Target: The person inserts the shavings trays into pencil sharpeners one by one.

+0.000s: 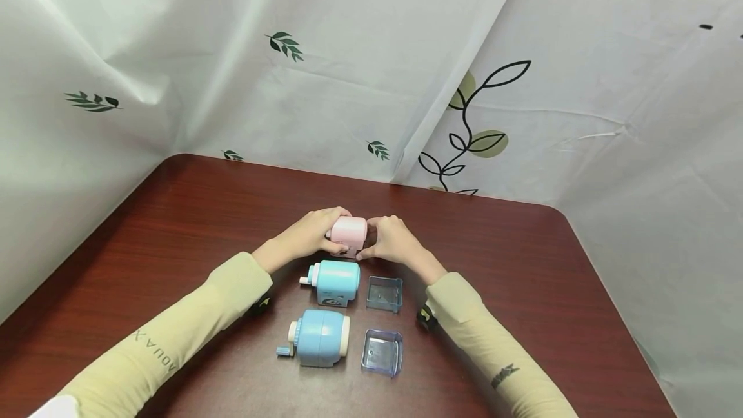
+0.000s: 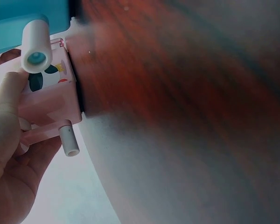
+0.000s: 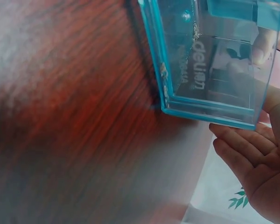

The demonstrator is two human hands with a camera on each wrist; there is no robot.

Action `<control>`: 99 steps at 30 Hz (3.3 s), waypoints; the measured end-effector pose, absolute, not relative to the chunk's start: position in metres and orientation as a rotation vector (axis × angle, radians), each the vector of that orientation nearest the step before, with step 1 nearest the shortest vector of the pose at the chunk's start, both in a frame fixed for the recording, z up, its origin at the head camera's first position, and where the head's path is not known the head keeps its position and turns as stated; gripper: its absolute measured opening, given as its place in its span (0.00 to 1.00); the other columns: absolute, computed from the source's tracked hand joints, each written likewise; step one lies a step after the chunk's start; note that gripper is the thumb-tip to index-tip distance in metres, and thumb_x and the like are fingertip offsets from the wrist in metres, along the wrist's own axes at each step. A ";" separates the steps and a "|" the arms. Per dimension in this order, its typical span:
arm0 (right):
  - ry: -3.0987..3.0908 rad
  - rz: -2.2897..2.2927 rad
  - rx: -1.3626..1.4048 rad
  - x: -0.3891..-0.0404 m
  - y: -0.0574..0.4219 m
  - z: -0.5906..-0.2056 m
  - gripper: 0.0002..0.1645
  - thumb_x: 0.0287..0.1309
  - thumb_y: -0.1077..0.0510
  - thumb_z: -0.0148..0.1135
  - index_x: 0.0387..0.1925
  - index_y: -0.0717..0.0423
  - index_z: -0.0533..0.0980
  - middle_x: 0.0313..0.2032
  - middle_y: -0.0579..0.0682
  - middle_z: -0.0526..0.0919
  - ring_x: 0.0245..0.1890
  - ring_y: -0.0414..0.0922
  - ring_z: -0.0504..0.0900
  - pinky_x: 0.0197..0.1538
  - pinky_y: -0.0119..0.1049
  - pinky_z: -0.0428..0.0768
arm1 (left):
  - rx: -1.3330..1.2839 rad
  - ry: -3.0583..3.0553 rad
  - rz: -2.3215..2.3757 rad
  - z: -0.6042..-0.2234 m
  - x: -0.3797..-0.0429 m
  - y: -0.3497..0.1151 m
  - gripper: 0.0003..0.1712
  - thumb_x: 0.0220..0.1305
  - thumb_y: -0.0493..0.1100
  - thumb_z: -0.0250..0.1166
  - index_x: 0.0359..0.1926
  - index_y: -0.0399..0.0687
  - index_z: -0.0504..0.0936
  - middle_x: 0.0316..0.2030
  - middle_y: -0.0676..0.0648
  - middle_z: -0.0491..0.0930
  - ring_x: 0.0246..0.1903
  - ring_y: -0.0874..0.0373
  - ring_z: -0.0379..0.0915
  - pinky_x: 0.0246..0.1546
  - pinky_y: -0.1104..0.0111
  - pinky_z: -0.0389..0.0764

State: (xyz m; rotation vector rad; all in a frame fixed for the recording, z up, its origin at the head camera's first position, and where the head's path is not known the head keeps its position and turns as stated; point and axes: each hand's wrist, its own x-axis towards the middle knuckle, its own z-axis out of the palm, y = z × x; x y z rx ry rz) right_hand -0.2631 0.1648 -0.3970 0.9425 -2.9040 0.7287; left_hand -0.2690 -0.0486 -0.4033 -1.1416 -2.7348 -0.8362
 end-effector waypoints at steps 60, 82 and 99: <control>-2.885 0.818 0.977 -0.266 0.158 -0.398 0.34 0.30 0.43 0.76 0.41 0.57 0.77 0.29 0.47 0.82 0.25 0.36 0.75 0.28 0.30 0.75 | -1.135 -2.757 -0.882 -0.402 -0.268 -0.049 0.32 0.48 0.49 0.70 0.52 0.42 0.69 0.43 0.45 0.76 0.36 0.57 0.70 0.38 0.65 0.74; -2.827 0.885 0.923 -0.257 0.161 -0.398 0.36 0.30 0.44 0.76 0.43 0.57 0.76 0.34 0.48 0.83 0.31 0.34 0.78 0.34 0.32 0.77 | -1.090 -2.710 -0.838 -0.399 -0.266 -0.049 0.36 0.44 0.51 0.72 0.54 0.43 0.71 0.47 0.45 0.76 0.41 0.56 0.70 0.43 0.62 0.74; -2.876 0.968 0.816 -0.250 0.171 -0.388 0.35 0.33 0.48 0.76 0.45 0.60 0.75 0.40 0.53 0.83 0.40 0.40 0.80 0.42 0.36 0.78 | -1.066 -2.615 -0.886 -0.383 -0.257 -0.054 0.37 0.43 0.54 0.72 0.52 0.43 0.72 0.44 0.45 0.76 0.42 0.57 0.68 0.45 0.61 0.73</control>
